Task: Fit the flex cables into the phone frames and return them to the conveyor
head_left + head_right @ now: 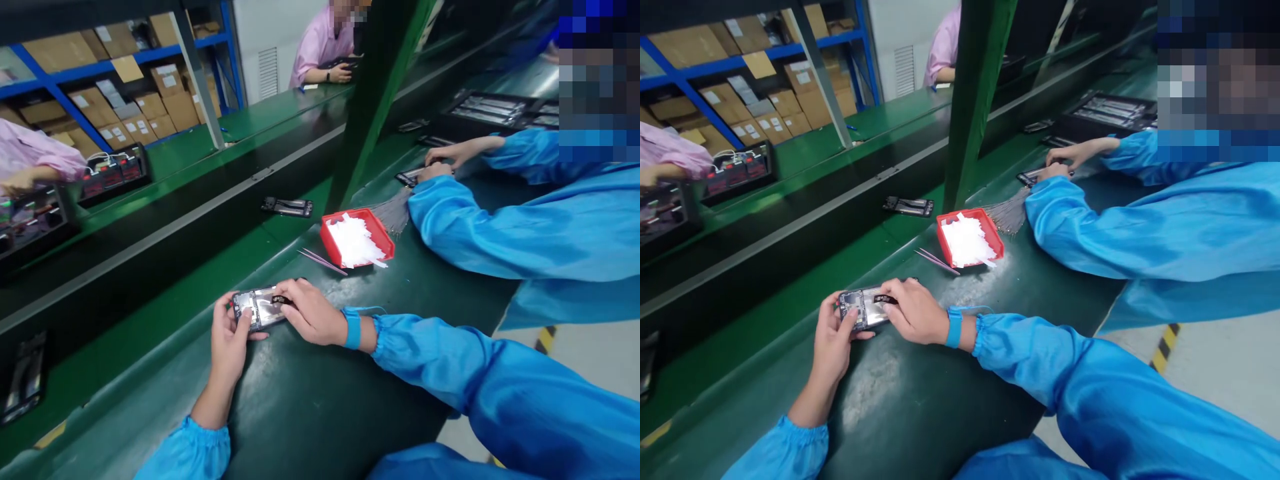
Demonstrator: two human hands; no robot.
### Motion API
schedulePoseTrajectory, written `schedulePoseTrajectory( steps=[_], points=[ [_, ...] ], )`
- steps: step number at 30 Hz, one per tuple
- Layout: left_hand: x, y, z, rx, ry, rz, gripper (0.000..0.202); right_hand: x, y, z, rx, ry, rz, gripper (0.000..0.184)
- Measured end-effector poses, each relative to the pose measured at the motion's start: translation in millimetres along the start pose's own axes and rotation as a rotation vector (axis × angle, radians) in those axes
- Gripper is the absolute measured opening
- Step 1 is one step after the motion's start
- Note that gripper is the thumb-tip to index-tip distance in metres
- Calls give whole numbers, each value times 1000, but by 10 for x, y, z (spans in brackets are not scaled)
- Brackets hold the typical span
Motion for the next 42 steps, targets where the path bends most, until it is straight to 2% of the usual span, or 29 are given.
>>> schedulePoseTrajectory(
  steps=[3,7,13,20,27,36,42],
  points=[
    [-44,-40,-5,51,27,106,67,10,13,7,7,-85,-24,21],
    [-102,-99,17,81,-15,185,53,-31,0,22,74,-160,-16,24],
    [-151,-127,6,18,147,60,49,-11,-30,30,143,-181,-19,18],
    [-161,-146,-14,20,153,100,58,17,-33,32,228,-249,-29,13],
    [-154,-146,12,-7,164,68,49,27,-27,49,252,-269,-43,15],
    [-181,-156,21,34,81,12,47,38,-30,80,270,-334,-32,19],
    [-189,-161,16,25,112,29,49,25,-18,59,247,-322,-19,18]
  ],
)
Point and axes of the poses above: each hand's wrist, its own y-axis towards the middle knuckle, its own x-axis out of the back of the hand, z = x × y, the point moved 1 cm from there along y, towards the middle knuckle, and after that the axes turned 5 degrees about z, right-handed, at the moved point
